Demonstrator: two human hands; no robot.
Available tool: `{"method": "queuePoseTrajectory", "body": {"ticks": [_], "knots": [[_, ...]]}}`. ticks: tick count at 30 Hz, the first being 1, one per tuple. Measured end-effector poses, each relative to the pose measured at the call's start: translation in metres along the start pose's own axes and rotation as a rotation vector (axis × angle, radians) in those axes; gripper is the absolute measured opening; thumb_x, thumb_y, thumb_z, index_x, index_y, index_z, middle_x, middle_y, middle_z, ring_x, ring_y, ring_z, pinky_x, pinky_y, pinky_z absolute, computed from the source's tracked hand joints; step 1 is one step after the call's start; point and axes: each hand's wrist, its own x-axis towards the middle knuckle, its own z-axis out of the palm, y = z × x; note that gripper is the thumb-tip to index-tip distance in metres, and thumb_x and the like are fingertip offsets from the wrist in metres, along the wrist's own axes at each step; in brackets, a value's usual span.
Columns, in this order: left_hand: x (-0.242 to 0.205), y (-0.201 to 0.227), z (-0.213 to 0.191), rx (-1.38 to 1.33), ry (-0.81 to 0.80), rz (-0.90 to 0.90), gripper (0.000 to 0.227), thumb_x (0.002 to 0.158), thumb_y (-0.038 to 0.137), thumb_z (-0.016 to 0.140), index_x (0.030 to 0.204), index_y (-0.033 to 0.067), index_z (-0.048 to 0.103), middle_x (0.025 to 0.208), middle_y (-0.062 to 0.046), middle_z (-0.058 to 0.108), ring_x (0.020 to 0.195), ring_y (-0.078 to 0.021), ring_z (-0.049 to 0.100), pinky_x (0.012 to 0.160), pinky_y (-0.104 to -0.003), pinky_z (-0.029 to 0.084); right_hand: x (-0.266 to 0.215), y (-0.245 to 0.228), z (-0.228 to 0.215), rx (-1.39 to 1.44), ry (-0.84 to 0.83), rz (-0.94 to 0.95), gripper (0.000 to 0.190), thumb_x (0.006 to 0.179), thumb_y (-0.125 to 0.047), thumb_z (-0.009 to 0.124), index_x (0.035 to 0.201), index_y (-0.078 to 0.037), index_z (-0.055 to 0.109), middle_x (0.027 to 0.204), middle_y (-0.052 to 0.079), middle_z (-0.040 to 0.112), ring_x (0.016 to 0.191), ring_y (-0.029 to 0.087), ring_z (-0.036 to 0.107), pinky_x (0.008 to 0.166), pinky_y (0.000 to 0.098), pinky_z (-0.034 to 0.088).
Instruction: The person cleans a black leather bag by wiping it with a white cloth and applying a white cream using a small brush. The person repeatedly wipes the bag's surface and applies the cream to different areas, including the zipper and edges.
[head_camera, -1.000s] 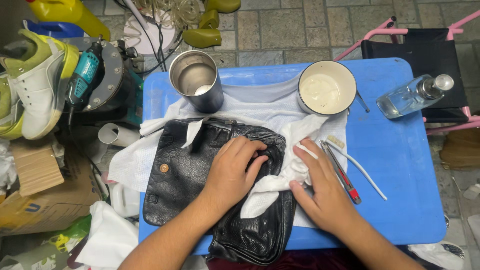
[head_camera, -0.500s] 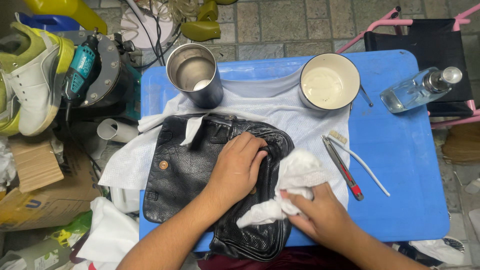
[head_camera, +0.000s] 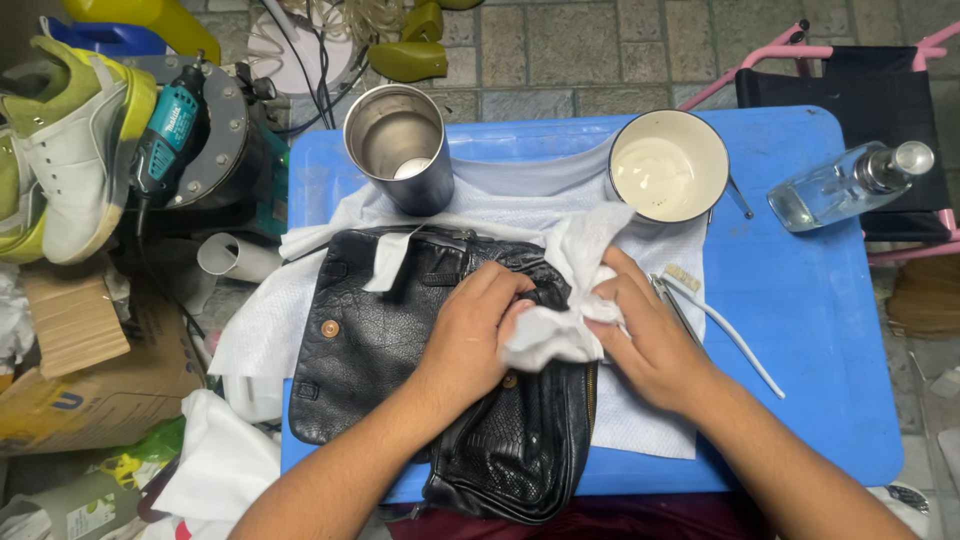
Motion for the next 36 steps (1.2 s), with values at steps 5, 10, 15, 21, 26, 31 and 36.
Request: {"method": "queuePoseTrajectory", "body": {"ticks": [5, 10, 15, 21, 26, 31, 36], "knots": [[0.000, 0.004, 0.004, -0.022, 0.036, -0.078, 0.013, 0.093, 0.006, 0.066, 0.105, 0.0010, 0.064, 0.098, -0.014, 0.062, 0.091, -0.0333, 0.065, 0.082, -0.041, 0.053, -0.064, 0.009, 0.020, -0.284, -0.166, 0.072, 0.030, 0.084, -0.016, 0.072, 0.112, -0.011, 0.061, 0.116, 0.025, 0.052, 0.099, 0.044, 0.062, 0.086, 0.0439, 0.052], [0.000, 0.005, 0.002, -0.064, 0.027, -0.085, 0.014, 0.093, 0.007, 0.067, 0.106, 0.0017, 0.066, 0.097, -0.013, 0.062, 0.091, -0.0306, 0.066, 0.083, -0.040, 0.054, -0.106, 0.010, 0.030, -0.254, -0.208, -0.066, 0.037, 0.088, -0.023, 0.079, 0.120, -0.015, 0.062, 0.114, 0.014, 0.064, 0.102, 0.039, 0.067, 0.091, 0.0433, 0.052], [-0.004, 0.021, -0.002, 0.137, 0.028, 0.036, 0.019, 0.090, 0.011, 0.070, 0.108, 0.0033, 0.069, 0.099, -0.012, 0.062, 0.095, -0.0334, 0.063, 0.085, -0.043, 0.050, -0.060, 0.004, 0.021, -0.174, 0.177, -0.118, 0.058, 0.078, -0.008, 0.073, 0.130, 0.001, 0.049, 0.126, 0.029, 0.053, 0.115, 0.047, 0.056, 0.100, 0.0480, 0.045], [-0.015, 0.035, -0.016, 0.280, 0.032, -0.131, 0.033, 0.083, 0.013, 0.073, 0.111, -0.0017, 0.066, 0.103, -0.021, 0.059, 0.093, -0.0409, 0.062, 0.077, -0.044, 0.052, 0.021, -0.029, -0.008, -0.283, 0.161, -0.210, 0.052, 0.077, -0.004, 0.074, 0.127, -0.002, 0.058, 0.126, 0.024, 0.057, 0.117, 0.044, 0.056, 0.101, 0.0478, 0.045], [-0.006, -0.001, -0.040, 0.218, -0.091, -0.398, 0.036, 0.082, 0.007, 0.068, 0.116, -0.0004, 0.059, 0.095, -0.015, 0.068, 0.090, -0.0366, 0.070, 0.077, -0.046, 0.055, 0.082, -0.040, -0.002, -0.371, -0.090, -0.391, 0.055, 0.068, -0.009, 0.076, 0.122, -0.008, 0.064, 0.126, 0.019, 0.059, 0.125, 0.042, 0.055, 0.111, 0.0536, 0.043], [-0.003, -0.005, -0.032, 0.200, 0.017, -0.344, 0.033, 0.081, 0.016, 0.078, 0.105, 0.0003, 0.062, 0.094, -0.017, 0.070, 0.085, -0.0357, 0.072, 0.073, -0.046, 0.057, 0.110, -0.042, 0.013, -0.276, -0.206, -0.244, 0.040, 0.071, -0.004, 0.074, 0.110, -0.008, 0.067, 0.132, 0.023, 0.056, 0.120, 0.039, 0.059, 0.094, 0.0463, 0.051], [-0.003, -0.006, -0.032, 0.193, -0.035, -0.422, 0.036, 0.078, 0.016, 0.078, 0.107, 0.0003, 0.062, 0.092, -0.017, 0.070, 0.082, -0.0359, 0.071, 0.072, -0.046, 0.057, 0.112, -0.041, -0.002, -0.387, -0.227, -0.045, 0.030, 0.072, -0.008, 0.077, 0.101, -0.008, 0.070, 0.120, 0.017, 0.060, 0.109, 0.038, 0.062, 0.088, 0.0447, 0.053]]}}
